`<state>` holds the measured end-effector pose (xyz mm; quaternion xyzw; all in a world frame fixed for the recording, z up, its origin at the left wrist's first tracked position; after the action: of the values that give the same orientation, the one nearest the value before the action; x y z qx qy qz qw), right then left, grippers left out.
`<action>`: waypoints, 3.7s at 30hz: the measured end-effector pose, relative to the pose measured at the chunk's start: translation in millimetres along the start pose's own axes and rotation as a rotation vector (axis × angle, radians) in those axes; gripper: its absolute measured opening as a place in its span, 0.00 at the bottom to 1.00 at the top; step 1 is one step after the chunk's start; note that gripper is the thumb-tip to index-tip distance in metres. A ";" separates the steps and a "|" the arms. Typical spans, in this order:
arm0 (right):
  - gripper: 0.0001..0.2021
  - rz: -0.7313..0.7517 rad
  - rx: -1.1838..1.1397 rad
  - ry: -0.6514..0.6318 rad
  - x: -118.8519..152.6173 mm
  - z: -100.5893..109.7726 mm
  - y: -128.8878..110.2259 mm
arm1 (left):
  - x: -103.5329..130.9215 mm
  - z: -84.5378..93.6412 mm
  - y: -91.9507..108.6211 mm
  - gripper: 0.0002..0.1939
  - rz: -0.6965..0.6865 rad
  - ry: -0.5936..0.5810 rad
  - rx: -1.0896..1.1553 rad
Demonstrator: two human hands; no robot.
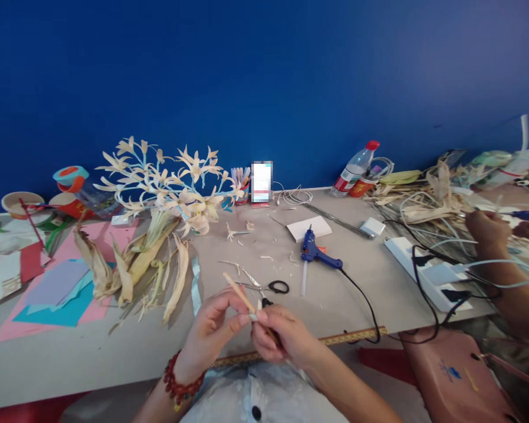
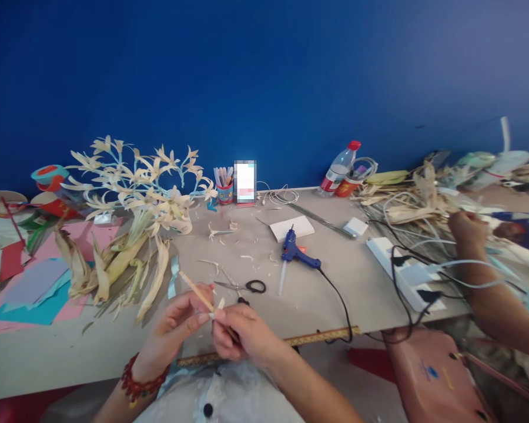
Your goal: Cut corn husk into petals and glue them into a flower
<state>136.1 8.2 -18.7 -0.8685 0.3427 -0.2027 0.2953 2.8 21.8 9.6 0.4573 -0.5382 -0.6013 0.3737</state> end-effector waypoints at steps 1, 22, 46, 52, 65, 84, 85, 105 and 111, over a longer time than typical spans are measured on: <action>0.26 -0.016 -0.042 -0.021 1.1 -0.2 0.1 | 0.7 0.7 -0.9 0.04 0.003 -0.007 -0.003; 0.28 0.181 0.405 0.147 -2.4 -0.3 -4.3 | -2.1 1.7 -4.7 0.07 -0.017 0.073 -0.109; 0.30 0.184 0.394 0.167 -1.7 2.5 -5.3 | -1.9 6.5 -18.7 0.07 0.021 0.090 -0.078; 0.28 0.041 -0.013 0.029 1.8 3.7 -0.4 | -2.7 4.4 -17.9 0.08 -0.049 0.059 0.000; 0.17 0.412 0.987 0.814 20.9 95.2 -75.5 | -11.6 9.3 -15.1 0.06 0.076 0.046 0.077; 0.09 0.468 0.973 0.222 13.1 8.1 -67.4 | -29.7 14.4 -3.0 0.08 0.035 -0.018 -0.208; 0.09 0.474 0.873 0.259 12.6 13.5 -64.5 | -28.5 20.2 -1.6 0.09 -0.006 0.113 -0.220; 0.07 0.480 0.642 0.402 3.3 19.6 -34.4 | -15.3 -4.7 -4.9 0.07 0.003 0.151 -0.188; 0.09 0.486 0.655 0.382 3.6 11.8 -39.3 | -12.3 -3.1 2.2 0.08 0.003 0.120 -0.214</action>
<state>163.8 33.2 -1.4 -0.5706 0.5029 -0.3818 0.5251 9.4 32.1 13.6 0.4493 -0.4483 -0.6261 0.4529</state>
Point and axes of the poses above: each hand's wrist, its own x-axis away from the middle knuckle, its own z-axis out of the back of the hand, y = z × x, the point moved 4 cm from there along -x, towards the middle knuckle, and after that the axes turned 7 degrees about -x, right-handed, at the moved point
